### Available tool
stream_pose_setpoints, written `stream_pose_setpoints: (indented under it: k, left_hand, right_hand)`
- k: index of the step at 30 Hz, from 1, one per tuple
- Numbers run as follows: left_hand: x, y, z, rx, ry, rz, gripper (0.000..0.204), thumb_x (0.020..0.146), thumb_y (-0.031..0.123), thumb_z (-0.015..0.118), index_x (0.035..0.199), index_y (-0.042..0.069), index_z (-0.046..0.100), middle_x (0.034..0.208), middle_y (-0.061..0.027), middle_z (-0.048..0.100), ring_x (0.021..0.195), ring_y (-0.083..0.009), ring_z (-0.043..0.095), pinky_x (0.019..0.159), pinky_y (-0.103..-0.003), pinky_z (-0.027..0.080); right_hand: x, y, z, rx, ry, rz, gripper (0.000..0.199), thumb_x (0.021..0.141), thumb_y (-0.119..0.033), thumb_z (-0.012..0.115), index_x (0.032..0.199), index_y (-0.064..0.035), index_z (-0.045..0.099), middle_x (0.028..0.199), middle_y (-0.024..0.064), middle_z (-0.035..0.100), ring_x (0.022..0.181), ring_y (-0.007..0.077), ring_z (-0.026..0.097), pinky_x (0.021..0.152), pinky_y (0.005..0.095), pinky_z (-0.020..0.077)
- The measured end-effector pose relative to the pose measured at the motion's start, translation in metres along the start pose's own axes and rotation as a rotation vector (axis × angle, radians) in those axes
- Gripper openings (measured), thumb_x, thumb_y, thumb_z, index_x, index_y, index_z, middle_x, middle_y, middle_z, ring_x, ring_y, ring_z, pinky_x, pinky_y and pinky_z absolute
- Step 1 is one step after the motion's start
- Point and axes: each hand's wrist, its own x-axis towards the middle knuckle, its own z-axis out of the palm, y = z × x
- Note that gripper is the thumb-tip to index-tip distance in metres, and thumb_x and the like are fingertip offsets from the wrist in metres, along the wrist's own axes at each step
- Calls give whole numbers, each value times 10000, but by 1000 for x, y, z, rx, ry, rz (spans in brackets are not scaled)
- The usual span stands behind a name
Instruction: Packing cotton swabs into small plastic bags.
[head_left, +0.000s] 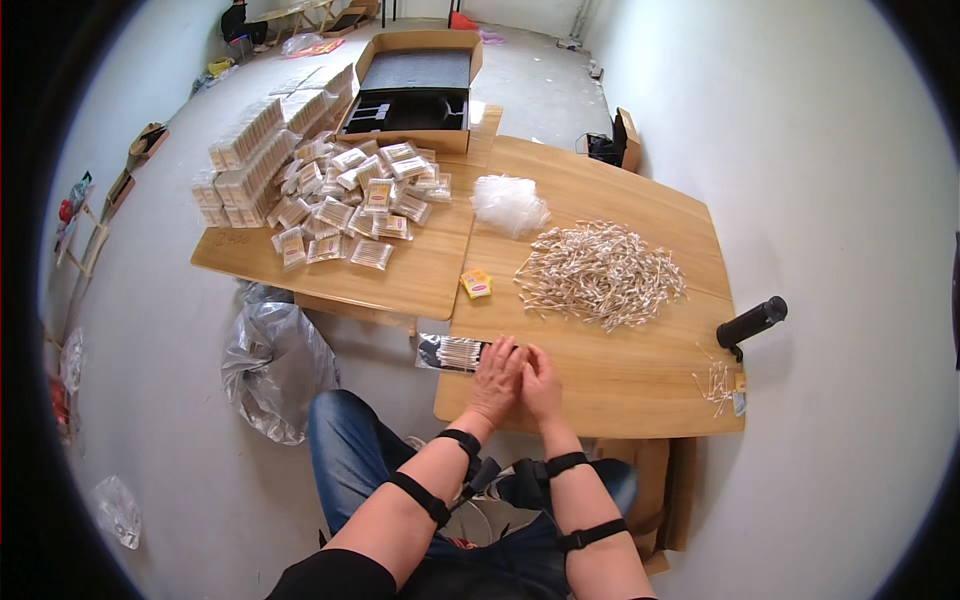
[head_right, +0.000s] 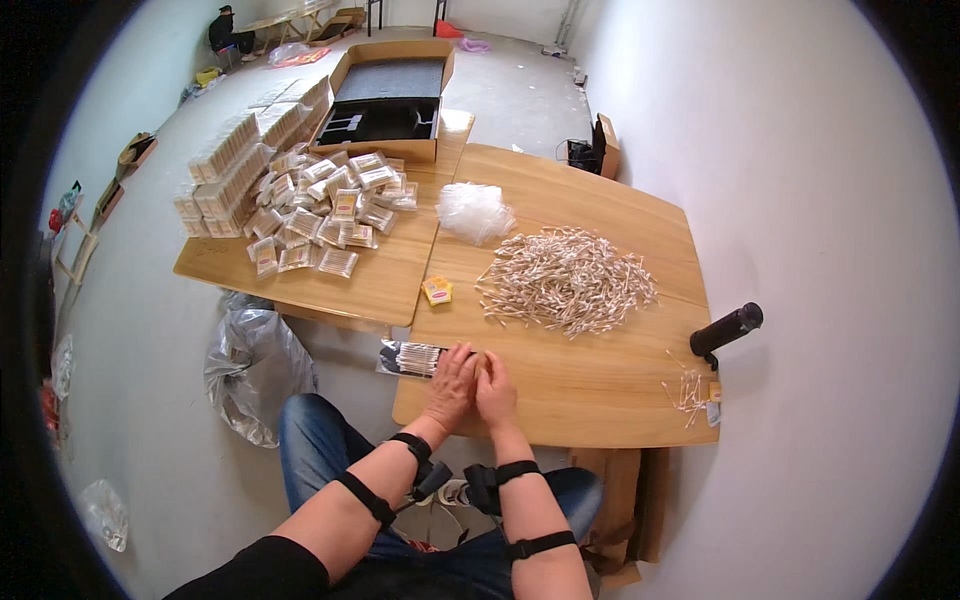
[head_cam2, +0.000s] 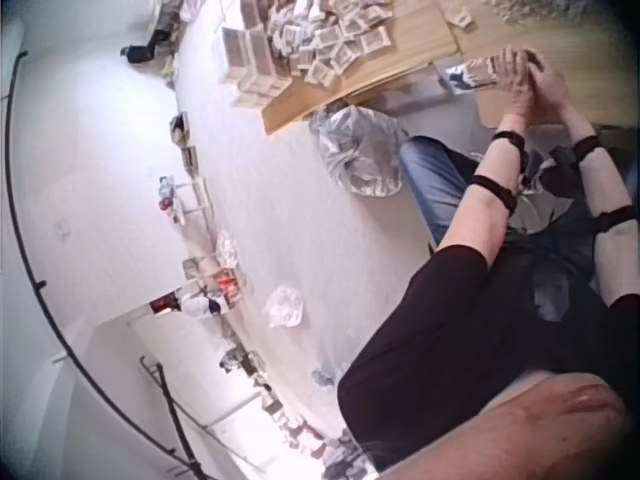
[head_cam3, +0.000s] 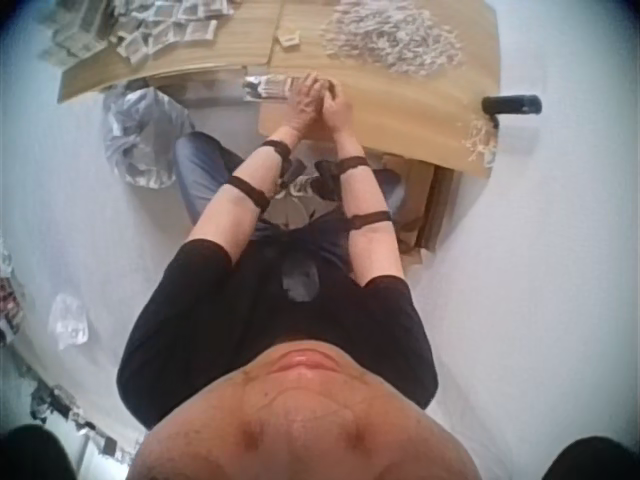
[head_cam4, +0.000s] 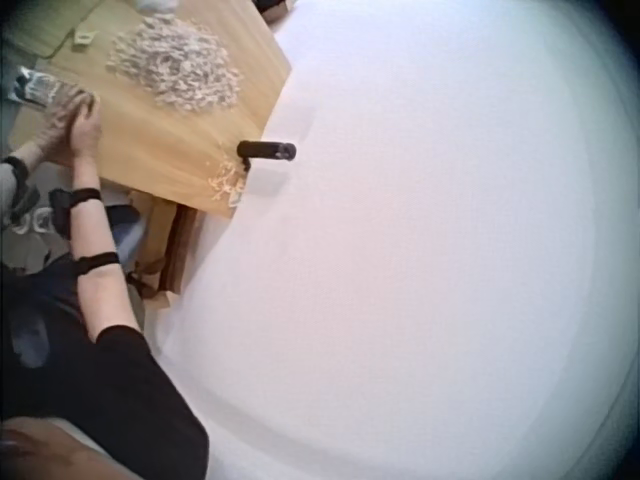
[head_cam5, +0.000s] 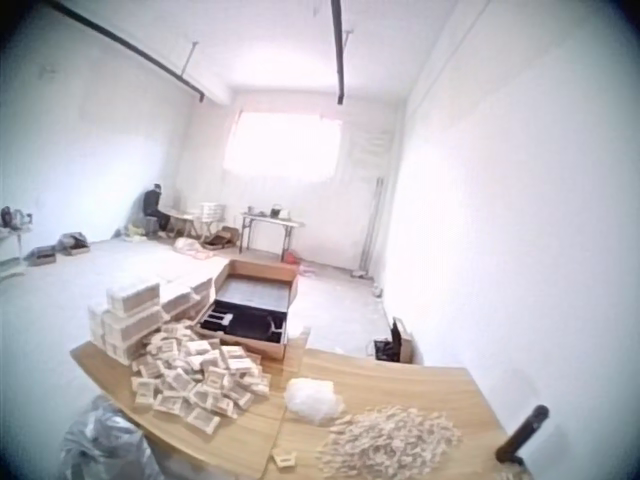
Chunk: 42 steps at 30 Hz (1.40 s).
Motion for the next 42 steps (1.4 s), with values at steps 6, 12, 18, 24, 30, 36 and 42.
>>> stream_pose_setpoints:
  k: [6,12,18,24,30,36,42]
  left_hand:
    - [12,24,-5,60,-251,-33,518,940,265,582,1402,52,483,1531,-174,403,1447,-329,349,1205,-465,255]
    - [11,28,-5,126,-345,-81,522,947,337,562,1378,46,517,1529,-155,417,1445,-307,352,1206,-454,251]
    - [10,32,-6,89,-341,-77,527,939,328,572,1384,52,515,1528,-156,415,1443,-304,351,1204,-449,247]
    - [19,29,-10,84,-319,-76,526,924,298,604,1376,43,519,1509,-161,431,1439,-304,355,1199,-467,248]
    - [14,26,-3,76,-325,-71,550,915,308,617,1391,57,506,1511,-158,431,1444,-306,353,1204,-467,239]
    - [16,30,-9,70,-313,-72,570,922,305,612,1422,73,471,1531,-156,414,1457,-298,338,1208,-462,233]
    - [16,30,-10,69,-341,-85,584,925,304,600,1441,73,450,1560,-157,375,1472,-287,314,1217,-449,213]
  right_hand:
    - [15,11,-62,-611,71,-146,500,886,-108,596,1376,-48,511,1345,190,570,1261,372,533,1064,451,430]
    - [61,17,-46,-818,130,-395,610,868,-178,635,1441,-73,451,1516,149,422,1435,353,340,1152,512,313]
    - [72,5,-36,-1075,103,-372,548,880,-177,635,1404,-81,505,1495,126,454,1434,316,354,1153,486,312]
    - [67,-8,-40,-822,153,-455,402,818,-89,631,1219,-68,614,1232,104,625,1197,304,553,1016,443,435]
    - [65,0,-45,-720,221,-364,356,746,-35,603,1093,-83,666,1147,76,640,1101,289,577,952,436,455]
    - [61,-11,-44,-774,271,-338,358,731,-45,615,1075,-116,686,1125,68,638,1134,280,572,975,411,428]
    - [58,-21,-43,-770,152,-565,290,726,-70,654,1010,-109,698,1101,64,636,1133,273,575,945,410,437]
